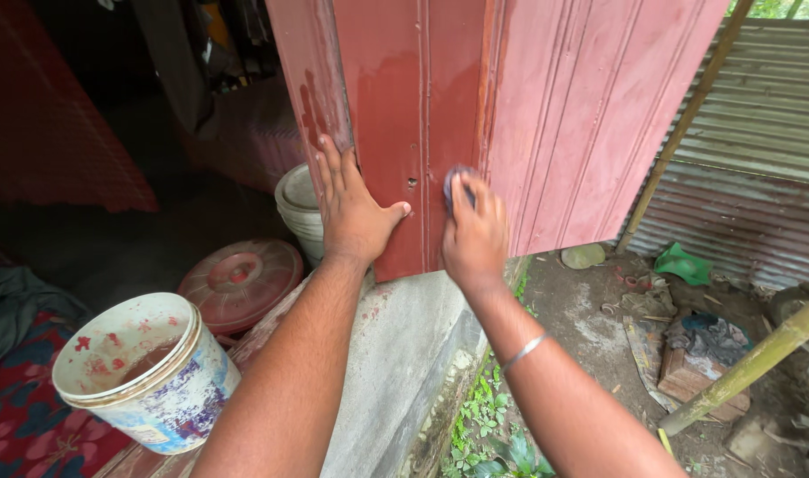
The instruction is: The person wipes the exterior and interior surfaces of a red wooden window frame and shutters with a cloth dipped in liquid from a container.
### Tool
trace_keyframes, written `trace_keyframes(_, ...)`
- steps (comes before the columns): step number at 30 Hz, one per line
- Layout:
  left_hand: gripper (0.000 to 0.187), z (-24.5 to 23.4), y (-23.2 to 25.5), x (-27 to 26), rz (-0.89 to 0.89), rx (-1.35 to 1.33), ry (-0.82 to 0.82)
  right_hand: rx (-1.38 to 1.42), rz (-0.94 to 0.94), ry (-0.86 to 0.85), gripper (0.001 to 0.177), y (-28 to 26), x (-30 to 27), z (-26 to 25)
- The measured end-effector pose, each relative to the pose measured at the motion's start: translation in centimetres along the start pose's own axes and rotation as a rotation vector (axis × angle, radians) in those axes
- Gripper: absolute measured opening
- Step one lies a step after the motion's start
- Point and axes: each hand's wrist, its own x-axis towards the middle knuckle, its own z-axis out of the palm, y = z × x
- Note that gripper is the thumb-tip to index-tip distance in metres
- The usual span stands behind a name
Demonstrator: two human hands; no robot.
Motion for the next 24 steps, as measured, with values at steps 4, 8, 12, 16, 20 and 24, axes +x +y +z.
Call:
trace_keyframes(4,0.119,0.1,-0.1,0.0,-0.001,0.012,-0.001,-0.033,0.017,-0.011,0.050,-0.3,-0.2,0.4)
trace_keyframes(8,0.117,0.3,-0.2,-0.1,0.004,0.018,0.019,-0.012,0.004,-0.104,0.048,-0.7,-3.7,-0.3)
trace_keyframes(12,0.119,0.1,-0.1,0.1,-0.003,0.005,0.003,0.016,-0.054,-0.005,0.055,-1.2,-1.1,-0.3)
trace_keyframes(16,0.117,0.2,-0.3,0.0,0.002,0.010,0.007,-0.021,-0.079,0.055,0.042,-2.3,1.6,0.5)
trace_keyframes(20,0.116,0.0,-0.2,0.1,0.002,0.014,0.011,-0.026,-0.032,-0.034,0.039,-2.7,-0.9,0.3)
trace_keyframes(24,0.117,-0.2,0.1,0.0,-0.023,0.029,-0.024,-0.037,0.001,-0.068,0.049,-2.0,-0.6,-0.1)
